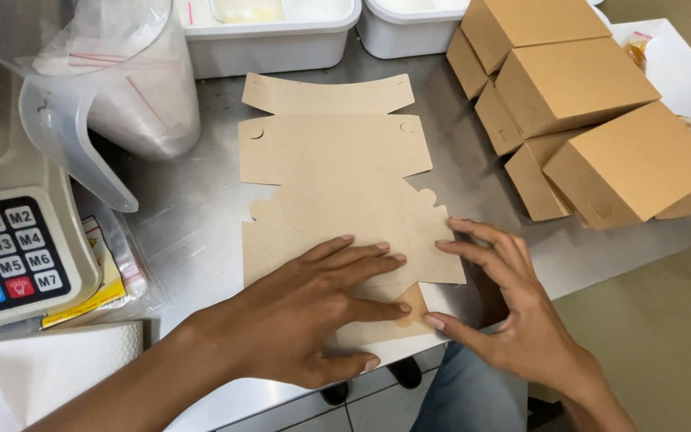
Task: The person folds a flat cardboard box blank on a stainless steel counter, creasing the sides and bottom flaps, then tucks the tabs to form a closed rectangular box. The finished box is held up briefly before the clip ends.
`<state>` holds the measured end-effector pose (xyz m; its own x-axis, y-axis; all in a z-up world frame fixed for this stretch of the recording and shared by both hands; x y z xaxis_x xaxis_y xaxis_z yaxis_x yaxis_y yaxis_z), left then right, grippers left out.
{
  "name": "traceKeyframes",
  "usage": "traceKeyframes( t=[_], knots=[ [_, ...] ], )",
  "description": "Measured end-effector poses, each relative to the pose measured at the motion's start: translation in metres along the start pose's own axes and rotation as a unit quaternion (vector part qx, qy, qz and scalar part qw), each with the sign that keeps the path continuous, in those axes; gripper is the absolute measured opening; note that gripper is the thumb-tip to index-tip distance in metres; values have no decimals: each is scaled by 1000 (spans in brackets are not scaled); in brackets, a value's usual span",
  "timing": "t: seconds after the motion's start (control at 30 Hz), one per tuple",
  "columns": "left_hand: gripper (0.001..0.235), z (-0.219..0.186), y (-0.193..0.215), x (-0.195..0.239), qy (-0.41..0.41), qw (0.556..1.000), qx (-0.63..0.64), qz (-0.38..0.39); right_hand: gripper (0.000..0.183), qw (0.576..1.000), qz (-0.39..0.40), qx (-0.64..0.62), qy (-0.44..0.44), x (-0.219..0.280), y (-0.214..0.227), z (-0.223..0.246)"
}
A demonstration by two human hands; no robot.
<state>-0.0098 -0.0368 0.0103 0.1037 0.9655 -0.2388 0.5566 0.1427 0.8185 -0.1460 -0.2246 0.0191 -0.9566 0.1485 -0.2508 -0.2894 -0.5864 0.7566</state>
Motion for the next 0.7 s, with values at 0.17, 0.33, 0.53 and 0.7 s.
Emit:
traceKeyframes(
  t=[0.17,0.33,0.53,0.7],
  knots=[
    [57,1,1,-1,2,1000,-4,-3,76,998,23,-3,-54,-9,-2,-6],
    [58,0,1,-2,6,1000,-8,4,79,997,43,8,-69,-18,-2,-6],
    [58,2,-1,0,5,1000,-4,3,78,997,50,22,-54,-30,-4,-9],
    [56,4,0,0,0,1000,-12,-5,77,998,45,26,-43,-38,-6,-12]
  ],
)
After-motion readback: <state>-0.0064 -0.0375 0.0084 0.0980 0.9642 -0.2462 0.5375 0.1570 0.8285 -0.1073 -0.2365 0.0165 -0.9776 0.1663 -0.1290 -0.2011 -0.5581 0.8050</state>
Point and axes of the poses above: each hand's wrist, its own x-axis away from the middle knuckle, its own y-axis out of the back of the hand, z = x × y, the point moved 4 cm from there along -x, towards the middle knuckle
